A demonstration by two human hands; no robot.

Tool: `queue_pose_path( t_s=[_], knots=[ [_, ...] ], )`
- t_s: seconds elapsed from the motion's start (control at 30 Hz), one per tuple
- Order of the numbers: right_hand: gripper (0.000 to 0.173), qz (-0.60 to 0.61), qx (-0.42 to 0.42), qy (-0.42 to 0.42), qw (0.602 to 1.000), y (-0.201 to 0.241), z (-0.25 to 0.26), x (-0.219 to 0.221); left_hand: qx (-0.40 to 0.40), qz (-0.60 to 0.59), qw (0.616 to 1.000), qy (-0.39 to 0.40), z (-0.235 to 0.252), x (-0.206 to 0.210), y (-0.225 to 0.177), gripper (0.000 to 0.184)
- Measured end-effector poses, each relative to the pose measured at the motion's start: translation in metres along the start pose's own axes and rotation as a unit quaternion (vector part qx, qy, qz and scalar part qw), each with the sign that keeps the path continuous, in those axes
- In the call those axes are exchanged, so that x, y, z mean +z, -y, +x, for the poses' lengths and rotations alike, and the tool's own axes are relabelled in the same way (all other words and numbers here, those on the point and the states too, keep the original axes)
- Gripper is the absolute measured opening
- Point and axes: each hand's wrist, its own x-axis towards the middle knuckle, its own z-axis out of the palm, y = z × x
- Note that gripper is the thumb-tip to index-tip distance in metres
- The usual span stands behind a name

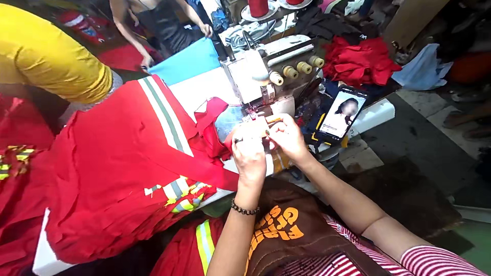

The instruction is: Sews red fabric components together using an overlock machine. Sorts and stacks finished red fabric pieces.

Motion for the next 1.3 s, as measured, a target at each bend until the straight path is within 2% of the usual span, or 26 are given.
queue_pose_path(
  t_s=[0.07,0.23,0.33,0.4,0.47,0.53,0.63,0.7,0.77,0.83,0.9,0.97,1.0,1.1,1.17,1.23,1.3],
  knots=[
    [0.041,-0.011,-0.019,-0.012,1.0,-0.001,0.005,0.0,-0.011,-0.02,1.0,0.0,0.005,0.001,0.003,0.02],
    [0.048,-0.058,-0.041,-0.014,0.997,-0.003,0.011,-0.001,-0.069,-0.07,0.993,0.071,0.018,-0.001,0.012,0.025],
    [0.041,-0.08,-0.06,-0.025,0.995,0.0,0.016,0.001,-0.099,-0.084,0.981,0.143,0.034,-0.004,0.019,0.026],
    [0.04,-0.095,-0.061,-0.037,0.993,0.002,0.018,0.001,-0.093,-0.105,0.977,0.159,0.039,-0.008,0.029,0.025],
    [0.039,-0.108,-0.071,-0.046,0.99,0.002,0.02,0.001,-0.087,-0.12,0.975,0.168,0.042,-0.015,0.038,0.033],
    [0.037,-0.145,-0.107,-0.059,0.982,-0.001,0.016,-0.001,-0.064,-0.078,0.977,0.187,0.052,-0.015,0.046,0.04],
    [0.031,-0.203,-0.156,-0.062,0.965,-0.007,0.002,0.006,-0.086,-0.018,0.973,0.213,0.077,0.003,0.062,0.034],
    [0.022,-0.226,-0.242,-0.003,0.943,-0.018,-0.013,0.018,-0.15,0.019,0.956,0.252,0.103,0.017,0.073,0.035],
    [0.013,-0.264,-0.338,0.102,0.897,-0.033,-0.029,0.034,-0.186,0.011,0.946,0.266,0.109,0.013,0.081,0.038],
    [0.013,-0.275,-0.411,0.234,0.837,-0.046,-0.04,0.05,-0.167,-0.017,0.961,0.218,0.088,-0.003,0.086,0.037],
    [0.018,-0.279,-0.441,0.356,0.775,-0.062,-0.042,0.062,-0.117,-0.039,0.982,0.144,0.052,-0.029,0.087,0.043],
    [0.02,-0.313,-0.458,0.402,0.728,-0.072,-0.042,0.069,-0.111,-0.025,0.99,0.078,0.033,-0.043,0.092,0.041],
    [0.019,-0.316,-0.456,0.41,0.724,-0.073,-0.04,0.07,-0.127,-0.025,0.99,0.049,0.023,-0.05,0.097,0.037],
    [0.019,-0.298,-0.417,0.401,0.759,-0.062,-0.034,0.071,-0.194,-0.116,0.974,-0.015,-0.027,-0.085,0.098,0.029],
    [0.019,-0.284,-0.405,0.343,0.799,-0.05,-0.032,0.072,-0.24,-0.187,0.952,-0.041,-0.06,-0.106,0.095,0.026],
    [0.016,-0.276,-0.389,0.293,0.829,-0.038,-0.027,0.073,-0.279,-0.238,0.929,-0.051,-0.084,-0.116,0.09,0.023],
    [0.014,-0.272,-0.368,0.28,0.844,-0.031,-0.021,0.073,-0.315,-0.284,0.904,-0.04,-0.097,-0.121,0.086,0.02]
  ],
)
